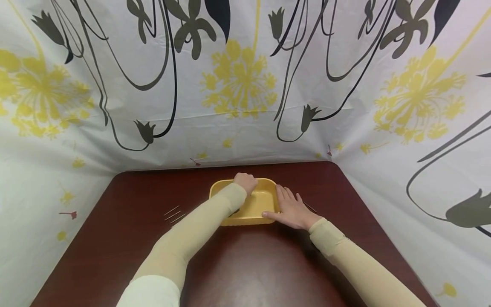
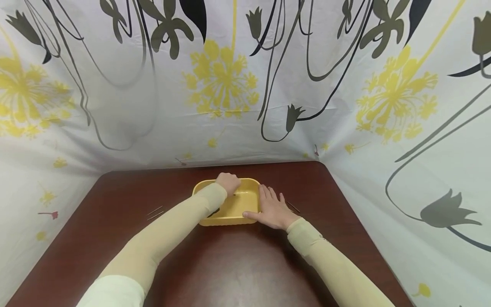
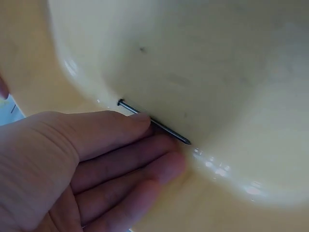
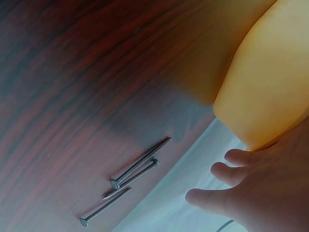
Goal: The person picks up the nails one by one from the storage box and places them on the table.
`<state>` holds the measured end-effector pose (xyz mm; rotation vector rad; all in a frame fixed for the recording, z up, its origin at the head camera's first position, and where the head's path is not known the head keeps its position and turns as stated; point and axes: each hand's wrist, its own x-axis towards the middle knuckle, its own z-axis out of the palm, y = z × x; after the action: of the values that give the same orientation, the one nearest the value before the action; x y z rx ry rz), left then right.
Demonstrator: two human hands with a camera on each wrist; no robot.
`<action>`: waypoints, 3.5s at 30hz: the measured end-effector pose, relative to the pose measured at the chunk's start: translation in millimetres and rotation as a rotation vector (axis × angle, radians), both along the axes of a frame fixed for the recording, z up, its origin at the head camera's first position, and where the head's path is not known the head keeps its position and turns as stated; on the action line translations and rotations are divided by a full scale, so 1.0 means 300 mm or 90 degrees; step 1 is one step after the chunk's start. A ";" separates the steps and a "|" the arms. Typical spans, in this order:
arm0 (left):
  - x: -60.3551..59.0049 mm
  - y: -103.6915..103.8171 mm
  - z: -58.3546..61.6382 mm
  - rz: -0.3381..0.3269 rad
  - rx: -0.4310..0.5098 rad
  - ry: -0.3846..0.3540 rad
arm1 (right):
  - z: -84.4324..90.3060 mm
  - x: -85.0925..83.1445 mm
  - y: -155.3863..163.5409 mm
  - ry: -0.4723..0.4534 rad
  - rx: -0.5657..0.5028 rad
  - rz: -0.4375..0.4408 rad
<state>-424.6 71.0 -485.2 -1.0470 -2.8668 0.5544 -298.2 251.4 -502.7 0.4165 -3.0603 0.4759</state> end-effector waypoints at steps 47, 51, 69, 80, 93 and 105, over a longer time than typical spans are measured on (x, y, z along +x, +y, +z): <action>0.101 -0.076 0.133 -0.112 0.081 -0.012 | -0.002 0.005 -0.001 0.003 -0.001 0.000; 0.113 -0.096 0.151 -0.127 0.091 0.002 | -0.005 0.004 0.001 0.002 -0.001 -0.001; 0.194 -0.207 0.232 -0.125 0.090 -0.003 | -0.005 0.007 -0.003 0.003 0.001 0.000; 0.194 -0.341 0.266 -0.086 0.123 -0.039 | -0.010 0.004 0.002 0.007 0.001 0.003; 0.170 -0.533 0.247 0.000 0.194 -0.097 | 0.000 -0.002 0.008 0.006 0.003 0.005; 0.205 -0.703 0.224 0.091 0.243 -0.168 | -0.006 -0.007 0.006 0.011 0.011 0.004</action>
<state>-363.0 -139.8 -418.0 -0.9152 -3.1077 -0.1419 -300.2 253.2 -504.6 0.4292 -3.0503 0.4434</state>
